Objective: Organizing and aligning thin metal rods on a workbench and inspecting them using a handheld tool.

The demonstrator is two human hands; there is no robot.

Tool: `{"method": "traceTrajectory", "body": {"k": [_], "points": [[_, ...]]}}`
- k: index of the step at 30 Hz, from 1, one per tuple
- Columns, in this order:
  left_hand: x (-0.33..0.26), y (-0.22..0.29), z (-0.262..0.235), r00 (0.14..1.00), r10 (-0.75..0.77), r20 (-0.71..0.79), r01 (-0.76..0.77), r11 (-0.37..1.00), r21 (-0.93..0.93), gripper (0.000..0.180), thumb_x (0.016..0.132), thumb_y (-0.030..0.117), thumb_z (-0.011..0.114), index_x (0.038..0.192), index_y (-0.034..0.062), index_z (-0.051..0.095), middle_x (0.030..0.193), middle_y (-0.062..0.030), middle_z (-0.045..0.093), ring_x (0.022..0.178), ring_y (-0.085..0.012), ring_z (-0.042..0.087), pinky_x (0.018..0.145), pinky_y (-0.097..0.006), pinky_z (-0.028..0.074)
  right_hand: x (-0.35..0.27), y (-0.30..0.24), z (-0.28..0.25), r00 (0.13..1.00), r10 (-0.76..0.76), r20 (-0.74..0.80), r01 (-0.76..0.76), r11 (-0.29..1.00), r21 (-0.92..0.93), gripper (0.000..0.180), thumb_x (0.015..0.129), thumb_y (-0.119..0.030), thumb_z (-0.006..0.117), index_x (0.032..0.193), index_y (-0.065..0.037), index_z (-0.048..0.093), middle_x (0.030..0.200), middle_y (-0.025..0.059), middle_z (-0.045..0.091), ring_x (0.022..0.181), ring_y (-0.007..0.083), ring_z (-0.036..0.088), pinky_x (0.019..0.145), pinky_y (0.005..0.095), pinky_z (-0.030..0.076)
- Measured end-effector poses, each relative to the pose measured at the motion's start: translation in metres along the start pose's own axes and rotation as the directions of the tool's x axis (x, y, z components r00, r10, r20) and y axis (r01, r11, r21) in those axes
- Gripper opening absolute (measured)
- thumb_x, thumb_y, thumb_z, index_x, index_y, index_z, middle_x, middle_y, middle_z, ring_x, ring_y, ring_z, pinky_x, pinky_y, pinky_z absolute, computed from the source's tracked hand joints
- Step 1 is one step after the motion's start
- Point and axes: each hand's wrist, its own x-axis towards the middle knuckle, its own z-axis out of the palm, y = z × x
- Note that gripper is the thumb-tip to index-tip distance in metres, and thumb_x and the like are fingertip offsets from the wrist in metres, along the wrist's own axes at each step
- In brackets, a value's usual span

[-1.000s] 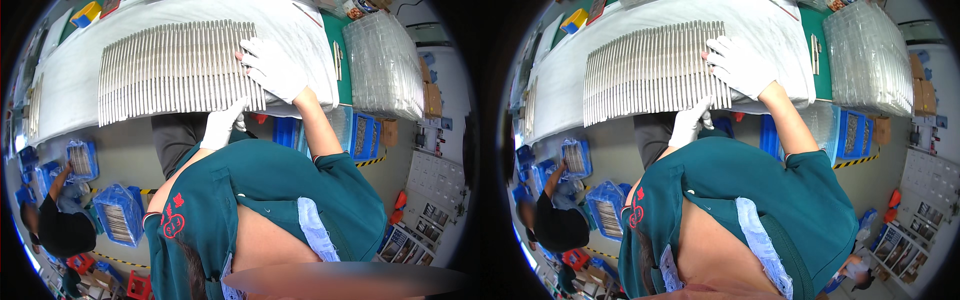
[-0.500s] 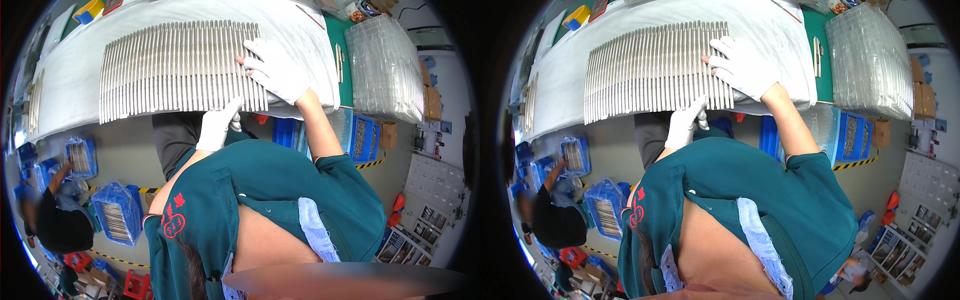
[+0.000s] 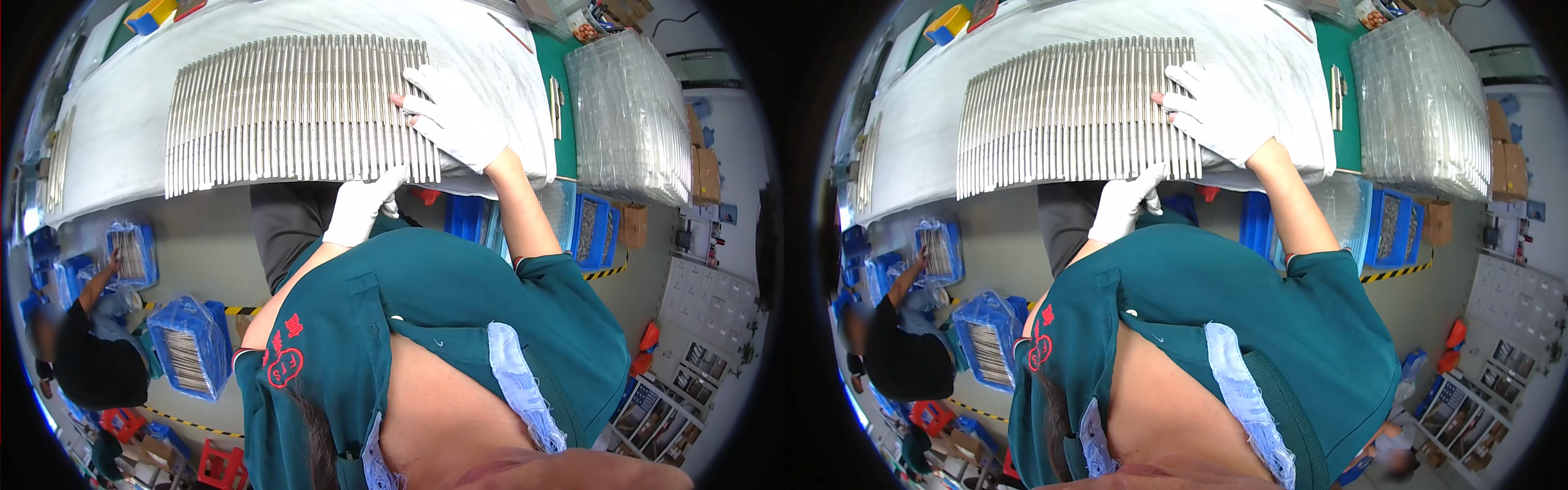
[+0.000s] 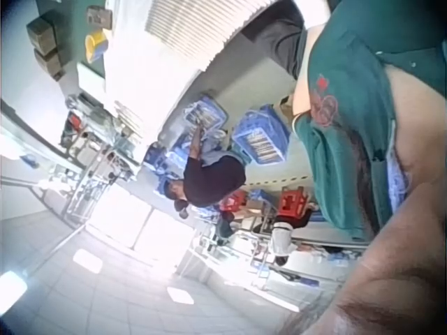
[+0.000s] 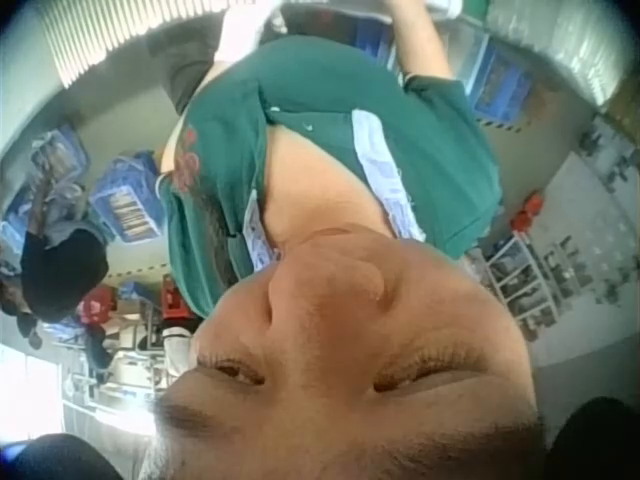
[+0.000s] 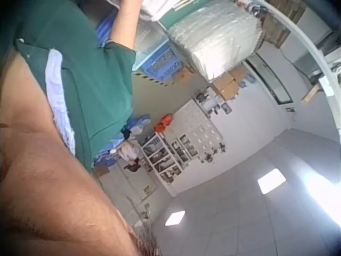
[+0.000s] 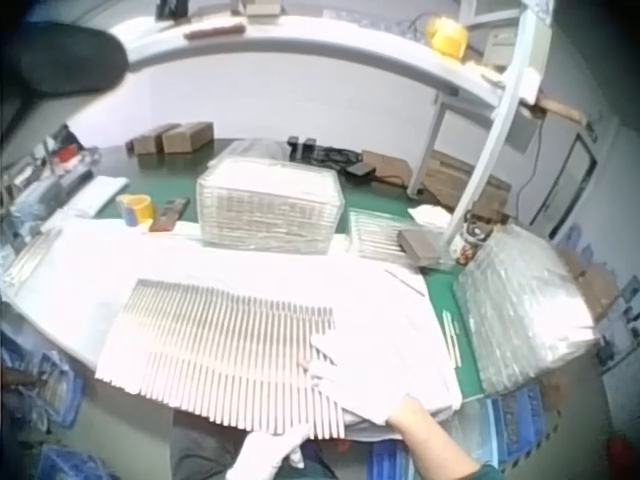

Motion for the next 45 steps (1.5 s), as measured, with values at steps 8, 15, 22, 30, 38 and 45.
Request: {"method": "traceTrajectory", "body": {"k": [8, 15, 22, 30, 38, 45], "points": [[0.001, 0.0, 0.0, 0.992, -0.091, -0.088, 0.076, 0.984, -0.159, 0.027, 0.083, 0.025, 0.07, 0.082, -0.0014, 0.067, 0.062, -0.005, 0.056, 0.053, -0.0111, 0.055, 0.05, -0.024, 0.046, 0.023, -0.006, -0.009, 1.0, 0.0, -0.028, 0.003, 0.997, 0.077, 0.041, 0.089, -0.029, 0.055, 0.127, -0.015, 0.056, 0.135, 0.0141, 0.047, 0.124, 0.0351, 0.042, 0.106, 0.0408, 0.032], [-0.001, 0.004, -0.004, 0.994, -0.068, -0.086, 0.059, 0.993, -0.105, 0.025, 0.083, 0.025, 0.07, 0.082, -0.0004, 0.066, 0.062, -0.0049, 0.057, 0.051, -0.0114, 0.055, 0.048, -0.024, 0.046, 0.041, -0.012, 0.007, 0.999, -0.04, 0.011, 0.041, 0.997, -0.062, 0.047, 0.089, -0.034, 0.052, 0.127, -0.007, 0.053, 0.132, 0.0154, 0.048, 0.122, 0.0306, 0.043, 0.104, 0.0403, 0.032], [-0.003, 0.007, -0.005, 0.987, -0.098, -0.131, 0.085, 0.991, -0.105, 0.028, 0.081, 0.027, 0.073, 0.074, 0.0004, 0.066, 0.058, -0.0048, 0.056, 0.049, -0.0109, 0.054, 0.047, -0.024, 0.045, 0.041, -0.011, 0.013, 0.995, -0.093, -0.032, 0.088, 0.989, -0.122, 0.047, 0.087, -0.03, 0.055, 0.126, -0.005, 0.053, 0.128, 0.0171, 0.049, 0.117, 0.0306, 0.045, 0.101, 0.0391, 0.035], [-0.003, 0.002, -0.015, 0.996, -0.045, -0.082, 0.035, 0.992, -0.124, 0.026, 0.081, 0.024, 0.071, 0.081, -0.0015, 0.069, 0.056, -0.0053, 0.056, 0.047, -0.0103, 0.053, 0.048, -0.024, 0.043, 0.042, -0.012, 0.014, 0.997, -0.076, 0.007, 0.076, 0.99, -0.122, 0.046, 0.089, -0.032, 0.053, 0.127, -0.006, 0.052, 0.13, 0.0172, 0.048, 0.122, 0.0301, 0.043, 0.105, 0.0406, 0.031], [-0.005, 0.003, -0.017, 0.995, -0.053, -0.089, 0.045, 0.995, -0.092, 0.026, 0.082, 0.025, 0.071, 0.078, -0.0001, 0.067, 0.059, -0.0036, 0.056, 0.049, -0.0097, 0.053, 0.048, -0.023, 0.045, 0.041, -0.01, 0.014, 0.994, -0.109, -0.007, 0.107, 0.985, -0.132, 0.046, 0.089, -0.032, 0.052, 0.128, -0.007, 0.052, 0.129, 0.0172, 0.049, 0.122, 0.03, 0.043, 0.106, 0.0415, 0.029], [-0.008, 0.01, -0.02, 0.994, -0.041, -0.097, 0.033, 0.996, -0.077, 0.027, 0.083, 0.027, 0.07, 0.074, 0.002, 0.063, 0.057, -0.0032, 0.054, 0.048, -0.0094, 0.051, 0.047, -0.024, 0.044, 0.041, -0.008, 0.015, 0.993, -0.12, -0.012, 0.117, 0.984, -0.132, 0.047, 0.089, -0.032, 0.053, 0.129, -0.007, 0.052, 0.128, 0.0178, 0.05, 0.121, 0.0303, 0.044, 0.105, 0.0416, 0.03]]}}
